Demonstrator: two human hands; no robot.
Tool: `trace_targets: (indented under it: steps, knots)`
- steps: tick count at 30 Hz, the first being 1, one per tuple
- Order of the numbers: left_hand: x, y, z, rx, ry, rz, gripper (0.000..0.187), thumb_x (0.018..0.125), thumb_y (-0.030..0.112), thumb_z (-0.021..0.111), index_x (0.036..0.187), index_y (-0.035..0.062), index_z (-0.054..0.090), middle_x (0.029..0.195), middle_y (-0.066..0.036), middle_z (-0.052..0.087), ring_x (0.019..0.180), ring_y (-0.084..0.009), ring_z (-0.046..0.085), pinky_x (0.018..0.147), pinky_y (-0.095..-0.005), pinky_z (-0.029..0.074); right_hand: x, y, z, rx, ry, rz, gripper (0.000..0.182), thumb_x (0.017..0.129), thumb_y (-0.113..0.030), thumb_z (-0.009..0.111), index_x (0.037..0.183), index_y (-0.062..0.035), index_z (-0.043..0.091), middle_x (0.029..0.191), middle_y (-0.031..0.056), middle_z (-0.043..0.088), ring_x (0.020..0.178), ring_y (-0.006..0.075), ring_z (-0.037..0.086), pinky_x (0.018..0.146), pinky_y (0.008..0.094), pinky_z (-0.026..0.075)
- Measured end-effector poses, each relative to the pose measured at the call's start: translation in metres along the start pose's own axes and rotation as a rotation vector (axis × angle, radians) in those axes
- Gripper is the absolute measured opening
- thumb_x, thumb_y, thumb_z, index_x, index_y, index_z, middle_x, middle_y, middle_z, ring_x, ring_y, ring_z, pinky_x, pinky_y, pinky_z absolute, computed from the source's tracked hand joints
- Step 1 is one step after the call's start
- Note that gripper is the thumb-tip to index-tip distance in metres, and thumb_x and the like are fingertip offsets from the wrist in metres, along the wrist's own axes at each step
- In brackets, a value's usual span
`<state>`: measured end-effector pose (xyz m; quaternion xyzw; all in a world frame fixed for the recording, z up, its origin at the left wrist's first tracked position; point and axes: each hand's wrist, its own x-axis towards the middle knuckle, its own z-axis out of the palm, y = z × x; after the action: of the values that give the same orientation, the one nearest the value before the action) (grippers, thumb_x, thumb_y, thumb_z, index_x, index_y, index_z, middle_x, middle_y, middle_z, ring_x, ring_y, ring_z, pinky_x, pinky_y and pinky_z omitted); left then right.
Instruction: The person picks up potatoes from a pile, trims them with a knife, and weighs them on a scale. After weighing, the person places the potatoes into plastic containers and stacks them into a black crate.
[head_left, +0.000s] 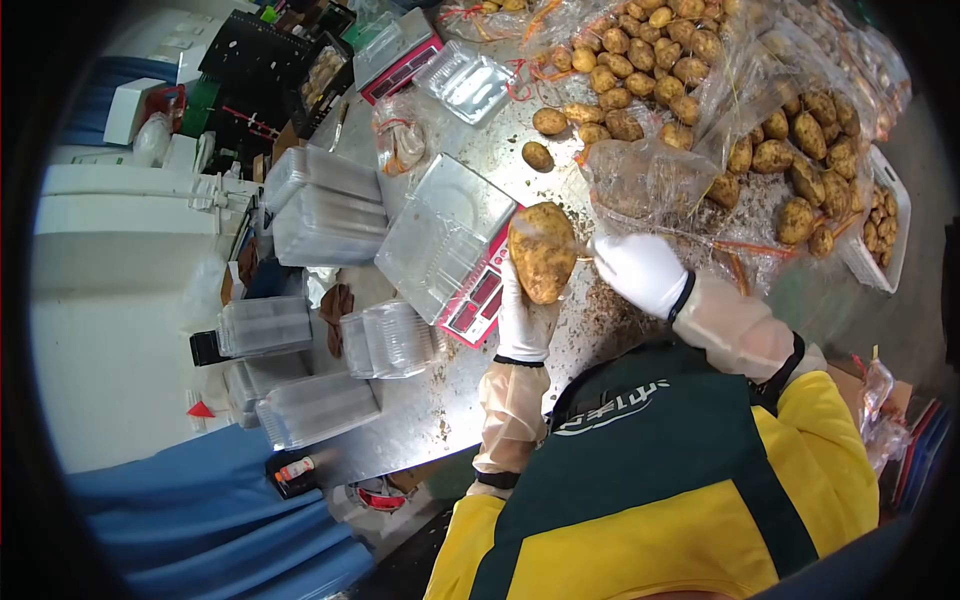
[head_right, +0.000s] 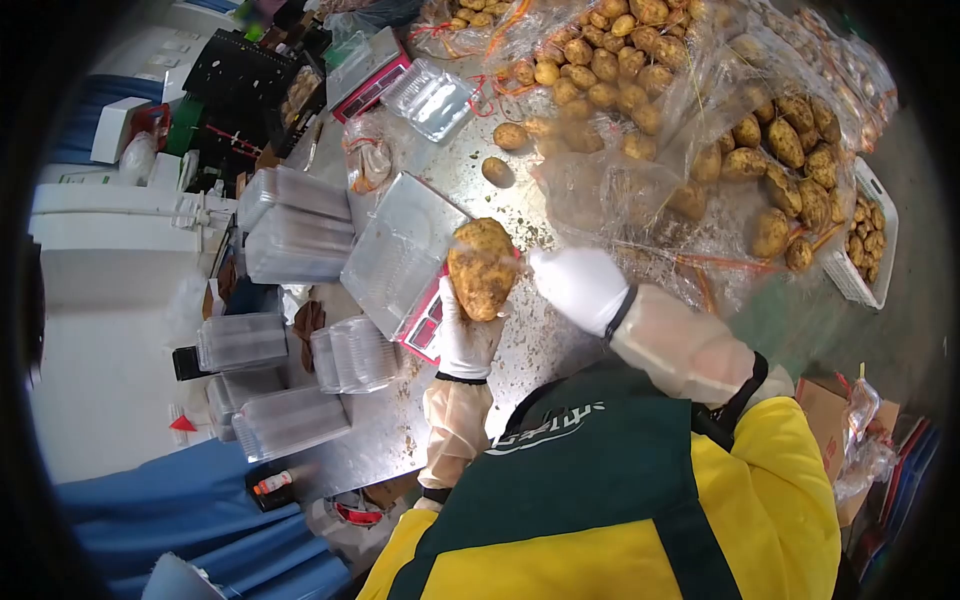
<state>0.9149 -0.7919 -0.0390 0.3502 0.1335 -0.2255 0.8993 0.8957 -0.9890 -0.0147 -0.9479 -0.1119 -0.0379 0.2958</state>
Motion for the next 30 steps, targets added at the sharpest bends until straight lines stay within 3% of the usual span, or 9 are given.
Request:
trace_targets:
  steps: [2,5,9,15,17,22,25,26,30]
  knots:
    - [0.003,-0.001,0.002,-0.004,-0.023,-0.015,0.064,0.092,0.057,0.047,0.138,0.0133,0.04,0.133,-0.01,0.05,0.113,-0.0246,0.051,0.068,-0.0328,0.046,-0.007,-0.02,0.002,0.0,-0.128,-0.006,0.015,0.087,-0.022,0.055,0.095,-0.0091,0.057,0.064,0.0151,0.06,0.06,0.0351,0.062,0.055,0.047,0.049]
    - [0.008,-0.002,0.003,-0.121,-0.095,-0.088,0.066,0.09,0.058,0.05,0.137,0.012,0.041,0.128,-0.013,0.053,0.103,-0.0265,0.056,0.064,-0.0313,0.045,-0.011,-0.019,0.007,0.049,-0.069,-0.035,0.016,0.088,-0.022,0.054,0.097,-0.0094,0.058,0.064,0.0144,0.061,0.061,0.0347,0.062,0.055,0.0465,0.05]
    - [0.012,-0.001,0.011,-0.199,0.02,-0.115,0.064,0.09,0.055,0.053,0.134,0.0099,0.043,0.123,-0.016,0.055,0.096,-0.029,0.057,0.062,-0.0328,0.046,-0.004,-0.011,0.002,-0.019,-0.021,0.052,0.014,0.088,-0.022,0.056,0.095,-0.0095,0.058,0.06,0.0137,0.059,0.056,0.0349,0.061,0.052,0.0461,0.049]
    - [0.019,0.001,0.012,-0.222,0.015,-0.094,0.061,0.091,0.05,0.053,0.135,0.0082,0.042,0.121,-0.018,0.055,0.098,-0.0311,0.057,0.071,-0.0375,0.049,-0.011,-0.016,0.008,0.018,-0.03,-0.002,0.012,0.088,-0.021,0.055,0.091,-0.0098,0.058,0.06,0.0143,0.059,0.055,0.0343,0.061,0.051,0.0452,0.048]
    - [0.017,0.0,0.007,-0.252,0.01,-0.114,0.062,0.091,0.05,0.053,0.135,0.0075,0.042,0.122,-0.019,0.054,0.099,-0.0311,0.056,0.073,-0.0382,0.049,-0.001,-0.006,0.006,0.001,0.084,0.051,0.014,0.087,-0.021,0.056,0.091,-0.0074,0.057,0.062,0.0147,0.059,0.055,0.0343,0.061,0.051,0.0455,0.048]
    - [0.024,0.002,0.005,-0.111,-0.051,-0.096,0.062,0.091,0.049,0.054,0.133,0.0051,0.042,0.122,-0.02,0.052,0.099,-0.0295,0.054,0.075,-0.0399,0.048,-0.02,-0.023,0.026,-0.023,-0.124,-0.037,0.016,0.089,-0.023,0.056,0.09,-0.0071,0.058,0.06,0.016,0.059,0.056,0.0352,0.061,0.054,0.0475,0.049]
    - [0.021,0.002,0.006,-0.278,0.001,-0.07,0.064,0.09,0.048,0.056,0.132,0.0026,0.041,0.117,-0.021,0.051,0.096,-0.0303,0.053,0.075,-0.0402,0.048,-0.008,-0.006,0.015,0.067,0.021,0.045,0.015,0.089,-0.022,0.055,0.091,-0.0078,0.058,0.061,0.016,0.059,0.057,0.0352,0.062,0.055,0.0478,0.049]
    - [0.019,0.003,0.007,-0.366,-0.089,-0.139,0.067,0.089,0.048,0.058,0.133,0.0003,0.039,0.115,-0.022,0.05,0.095,-0.0317,0.051,0.076,-0.0392,0.049,-0.002,-0.004,0.006,0.041,0.1,0.045,0.013,0.089,-0.02,0.054,0.091,-0.008,0.057,0.06,0.0155,0.059,0.056,0.0349,0.062,0.053,0.0467,0.049]
    - [0.014,0.007,0.017,-0.436,-0.044,-0.186,0.076,0.084,0.048,0.064,0.134,-0.0009,0.035,0.119,-0.024,0.047,0.098,-0.0316,0.05,0.077,-0.0387,0.049,-0.019,-0.018,0.025,-0.077,-0.05,-0.036,0.009,0.087,-0.017,0.056,0.09,-0.0093,0.057,0.059,0.0139,0.058,0.052,0.0325,0.06,0.048,0.0434,0.049]
